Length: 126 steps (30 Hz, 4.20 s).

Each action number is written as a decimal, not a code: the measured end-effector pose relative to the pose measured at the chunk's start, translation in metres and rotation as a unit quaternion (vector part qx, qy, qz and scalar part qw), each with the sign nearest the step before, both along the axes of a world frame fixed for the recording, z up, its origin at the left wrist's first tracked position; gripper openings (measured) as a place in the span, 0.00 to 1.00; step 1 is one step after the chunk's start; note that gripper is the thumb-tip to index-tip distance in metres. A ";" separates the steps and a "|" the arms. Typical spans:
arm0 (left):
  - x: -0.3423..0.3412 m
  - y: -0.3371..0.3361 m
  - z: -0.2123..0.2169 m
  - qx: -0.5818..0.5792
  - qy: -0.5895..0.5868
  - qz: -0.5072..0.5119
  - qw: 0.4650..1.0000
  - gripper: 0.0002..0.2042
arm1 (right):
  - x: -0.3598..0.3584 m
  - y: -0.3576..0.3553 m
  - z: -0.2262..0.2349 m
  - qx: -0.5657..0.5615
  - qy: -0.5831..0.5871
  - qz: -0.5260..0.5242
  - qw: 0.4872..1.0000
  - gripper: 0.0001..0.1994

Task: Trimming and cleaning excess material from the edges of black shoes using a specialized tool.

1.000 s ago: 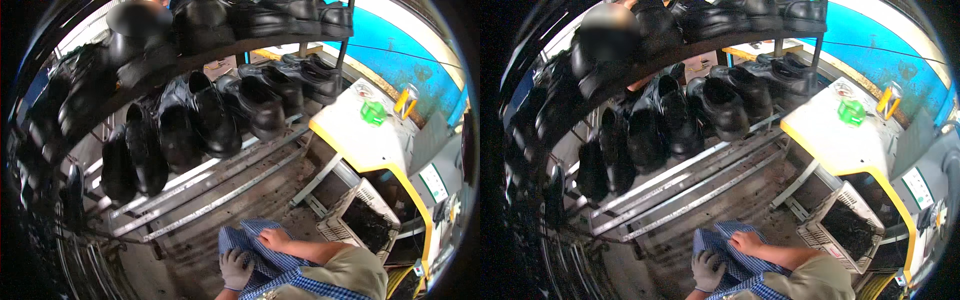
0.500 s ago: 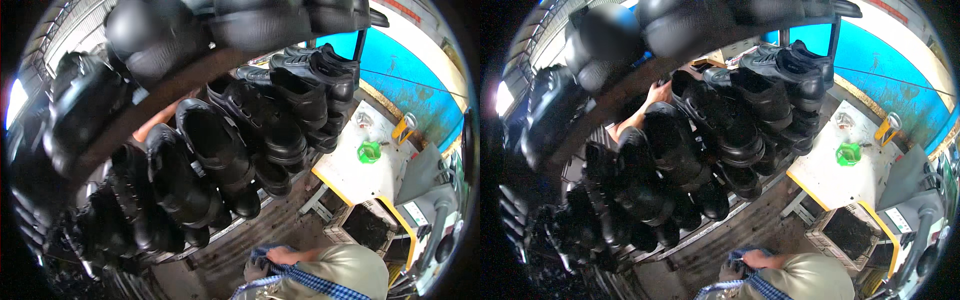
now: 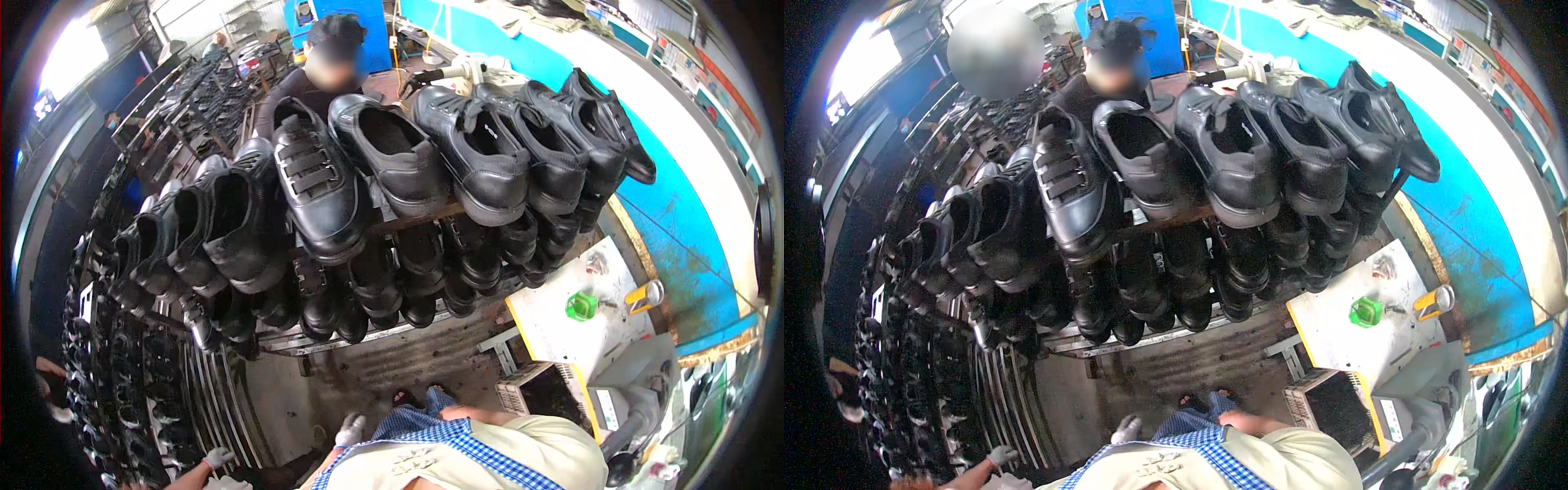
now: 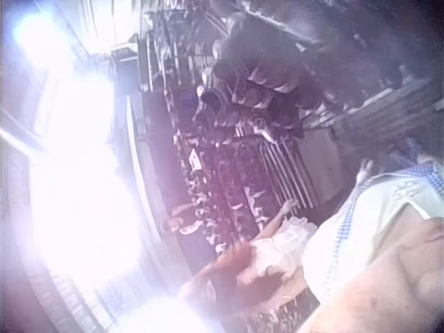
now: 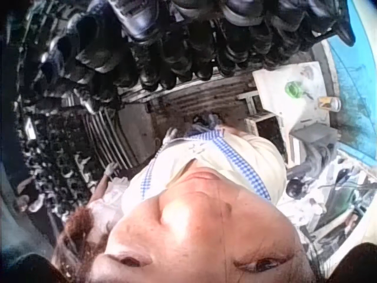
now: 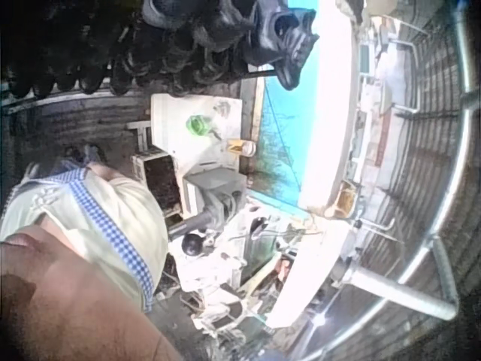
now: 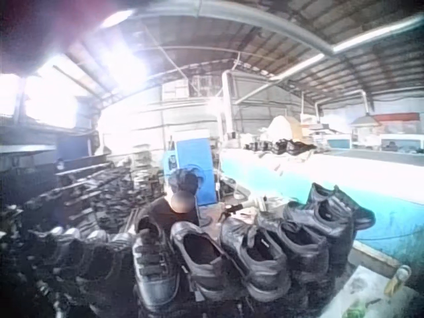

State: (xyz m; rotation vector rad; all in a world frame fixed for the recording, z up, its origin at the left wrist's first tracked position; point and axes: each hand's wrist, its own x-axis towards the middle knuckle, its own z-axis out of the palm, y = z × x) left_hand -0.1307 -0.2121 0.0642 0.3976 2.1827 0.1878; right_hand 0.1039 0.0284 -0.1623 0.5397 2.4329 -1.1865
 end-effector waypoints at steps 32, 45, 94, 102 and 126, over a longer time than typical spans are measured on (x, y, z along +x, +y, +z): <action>-0.284 0.086 0.049 0.172 0.390 0.098 0.899 0.24 | -0.106 0.046 0.181 -0.176 -0.126 -0.169 0.962 0.18; -0.001 -0.005 0.158 0.416 0.059 0.583 0.696 0.14 | -0.224 -0.016 0.346 -0.161 0.155 0.278 0.934 0.46; 0.073 0.027 0.211 0.661 -0.127 0.655 0.344 0.17 | -0.262 -0.051 0.435 -0.228 0.377 0.424 0.791 0.09; 0.073 0.028 0.204 0.654 -0.143 0.665 0.332 0.16 | -0.261 -0.054 0.435 -0.136 0.432 0.434 0.779 0.08; 0.061 0.026 0.245 0.603 -0.085 0.668 0.427 0.16 | -0.274 -0.047 0.437 -0.264 0.379 0.344 0.817 0.03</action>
